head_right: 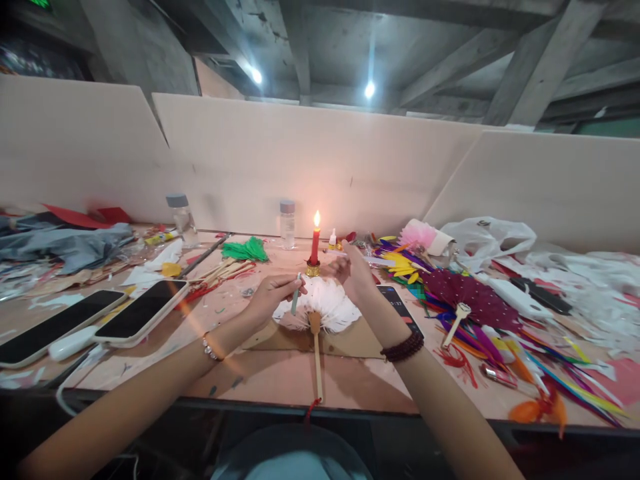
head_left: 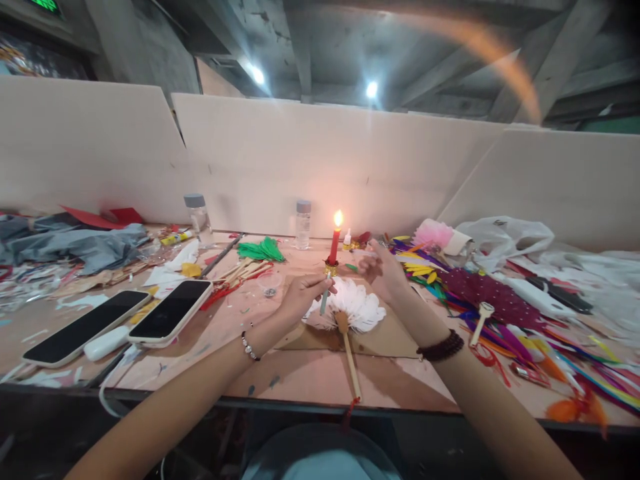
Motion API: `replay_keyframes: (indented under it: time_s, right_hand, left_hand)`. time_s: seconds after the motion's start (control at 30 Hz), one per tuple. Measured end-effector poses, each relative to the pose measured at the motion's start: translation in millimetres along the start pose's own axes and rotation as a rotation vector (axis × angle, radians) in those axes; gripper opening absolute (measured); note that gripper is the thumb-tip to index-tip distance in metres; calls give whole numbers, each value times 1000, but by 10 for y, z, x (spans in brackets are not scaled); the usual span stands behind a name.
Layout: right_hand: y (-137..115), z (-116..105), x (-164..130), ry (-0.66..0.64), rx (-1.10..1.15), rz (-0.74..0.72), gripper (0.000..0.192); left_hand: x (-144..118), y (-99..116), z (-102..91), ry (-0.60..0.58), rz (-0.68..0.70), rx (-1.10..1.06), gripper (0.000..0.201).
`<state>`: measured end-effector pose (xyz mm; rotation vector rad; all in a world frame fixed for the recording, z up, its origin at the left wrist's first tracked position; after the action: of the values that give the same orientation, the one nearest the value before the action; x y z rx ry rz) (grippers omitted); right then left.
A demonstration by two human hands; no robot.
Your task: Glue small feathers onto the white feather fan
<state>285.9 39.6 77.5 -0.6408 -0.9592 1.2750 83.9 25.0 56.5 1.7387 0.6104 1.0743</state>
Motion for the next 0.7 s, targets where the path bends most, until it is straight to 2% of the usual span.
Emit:
replay_keyframes:
  time_s: [0.2, 0.3, 0.43, 0.7]
  right_hand:
    - [-153, 17, 366, 79, -26, -90, 23]
    - [-136, -13, 510, 118, -27, -90, 34]
    - [-79, -92, 613, 158, -48, -98, 32]
    - [-16, -3, 563, 83, -82, -145, 30]
  left_hand:
    - [-10, -13, -51, 57, -45, 6, 45]
    - [-12, -26, -57, 56, -44, 7, 44]
    - [-13, -57, -44, 39, -49, 11, 44]
    - [-21, 9, -34, 34, -46, 14, 47]
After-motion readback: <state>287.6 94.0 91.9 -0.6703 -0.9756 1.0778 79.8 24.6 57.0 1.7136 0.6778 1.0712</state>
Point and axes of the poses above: each hand's wrist, its own x-axis towards the middle knuckle, its own z-axis out of the palm, y = z × x, the point moved 7 cm from there along x, towards the middle knuckle, and after that the axes turned 5 degrees about -y, right-handed, at the moved point
